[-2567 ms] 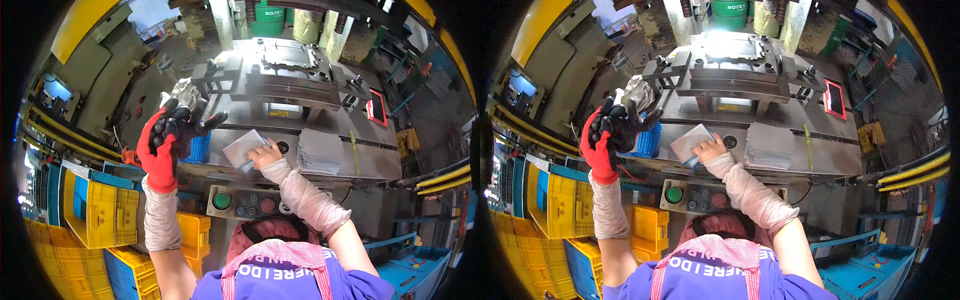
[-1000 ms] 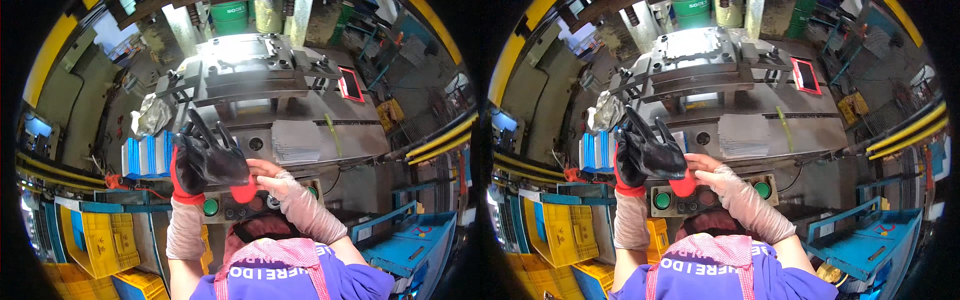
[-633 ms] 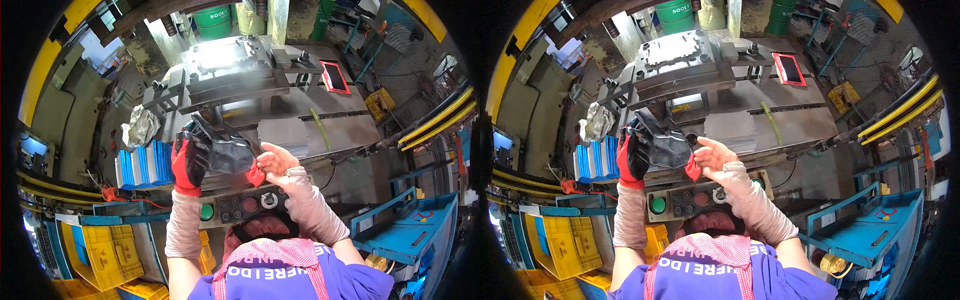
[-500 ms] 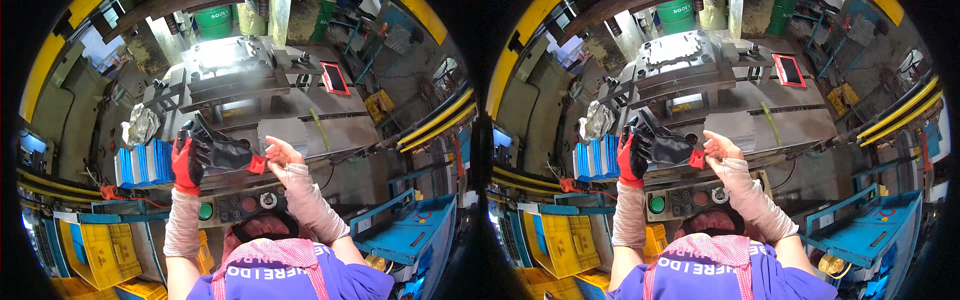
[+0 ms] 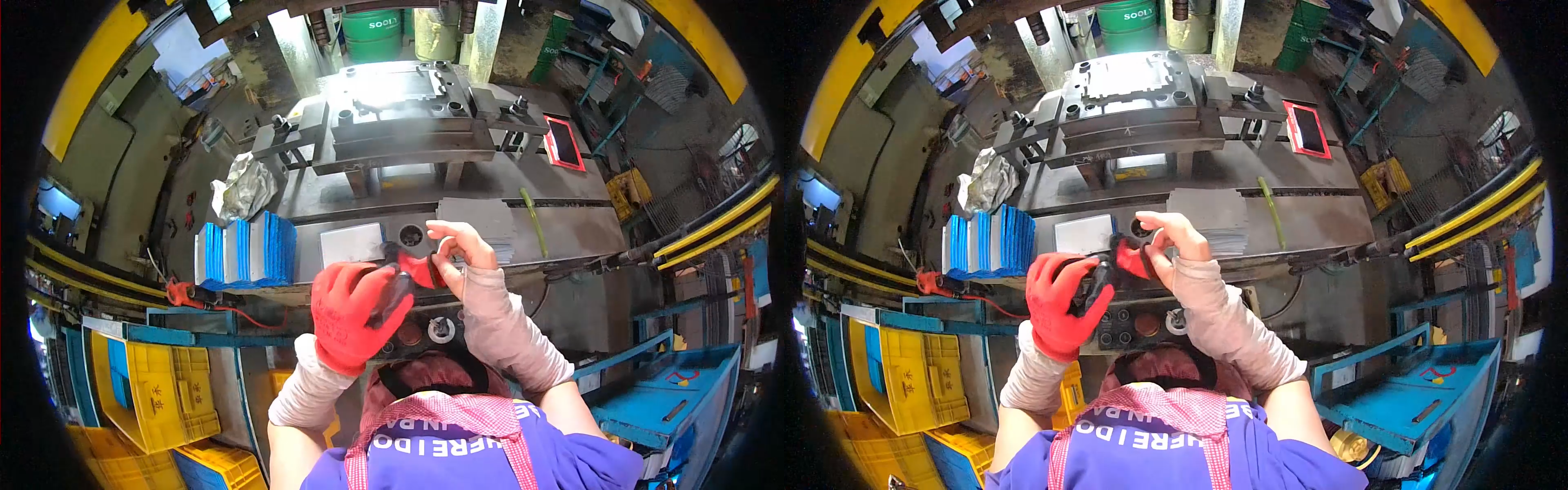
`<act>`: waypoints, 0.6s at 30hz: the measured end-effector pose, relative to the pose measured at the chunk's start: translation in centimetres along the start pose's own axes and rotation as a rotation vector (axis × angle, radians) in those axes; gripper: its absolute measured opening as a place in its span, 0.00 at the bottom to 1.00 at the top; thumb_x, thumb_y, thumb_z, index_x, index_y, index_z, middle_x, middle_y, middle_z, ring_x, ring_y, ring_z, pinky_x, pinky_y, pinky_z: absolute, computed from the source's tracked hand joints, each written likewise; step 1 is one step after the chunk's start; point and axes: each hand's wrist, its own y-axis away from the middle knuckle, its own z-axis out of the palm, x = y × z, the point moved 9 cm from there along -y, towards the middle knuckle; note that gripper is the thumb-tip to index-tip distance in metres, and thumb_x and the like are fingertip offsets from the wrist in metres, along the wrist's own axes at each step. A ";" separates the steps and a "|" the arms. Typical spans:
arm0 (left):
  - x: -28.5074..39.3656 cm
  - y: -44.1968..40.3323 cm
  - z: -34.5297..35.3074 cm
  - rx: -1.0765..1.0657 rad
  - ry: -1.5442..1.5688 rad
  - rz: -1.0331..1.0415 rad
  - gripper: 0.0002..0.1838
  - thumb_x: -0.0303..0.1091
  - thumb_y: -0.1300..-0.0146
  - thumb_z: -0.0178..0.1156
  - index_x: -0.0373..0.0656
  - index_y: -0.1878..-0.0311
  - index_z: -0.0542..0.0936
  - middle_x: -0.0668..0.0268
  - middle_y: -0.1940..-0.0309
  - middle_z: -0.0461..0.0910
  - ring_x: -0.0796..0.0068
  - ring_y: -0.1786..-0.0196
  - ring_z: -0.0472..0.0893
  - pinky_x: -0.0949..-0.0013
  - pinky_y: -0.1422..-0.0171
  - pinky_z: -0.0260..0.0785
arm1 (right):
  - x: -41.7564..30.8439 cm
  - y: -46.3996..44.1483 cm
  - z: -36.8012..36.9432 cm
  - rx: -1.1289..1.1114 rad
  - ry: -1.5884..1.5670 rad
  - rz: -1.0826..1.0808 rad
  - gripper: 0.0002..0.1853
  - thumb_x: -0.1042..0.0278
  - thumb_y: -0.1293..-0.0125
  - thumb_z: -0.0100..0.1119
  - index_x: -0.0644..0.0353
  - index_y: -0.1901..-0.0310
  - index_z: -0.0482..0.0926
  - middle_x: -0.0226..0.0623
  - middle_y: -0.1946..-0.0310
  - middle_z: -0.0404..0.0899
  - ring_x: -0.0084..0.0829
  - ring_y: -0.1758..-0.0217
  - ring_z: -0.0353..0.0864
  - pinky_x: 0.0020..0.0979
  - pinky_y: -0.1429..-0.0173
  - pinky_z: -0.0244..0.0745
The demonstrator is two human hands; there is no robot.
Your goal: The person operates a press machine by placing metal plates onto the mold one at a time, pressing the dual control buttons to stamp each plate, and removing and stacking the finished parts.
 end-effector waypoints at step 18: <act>-3.3 0.8 3.0 -0.228 0.527 -0.224 0.24 0.25 0.53 0.71 0.41 0.49 0.80 0.58 0.52 0.79 0.64 0.49 0.79 0.67 0.44 0.70 | -5.0 -1.6 0.7 -0.153 -0.163 -0.043 0.26 0.89 0.44 0.54 0.61 0.43 0.71 0.39 0.54 0.76 0.25 0.58 0.78 0.27 0.52 0.76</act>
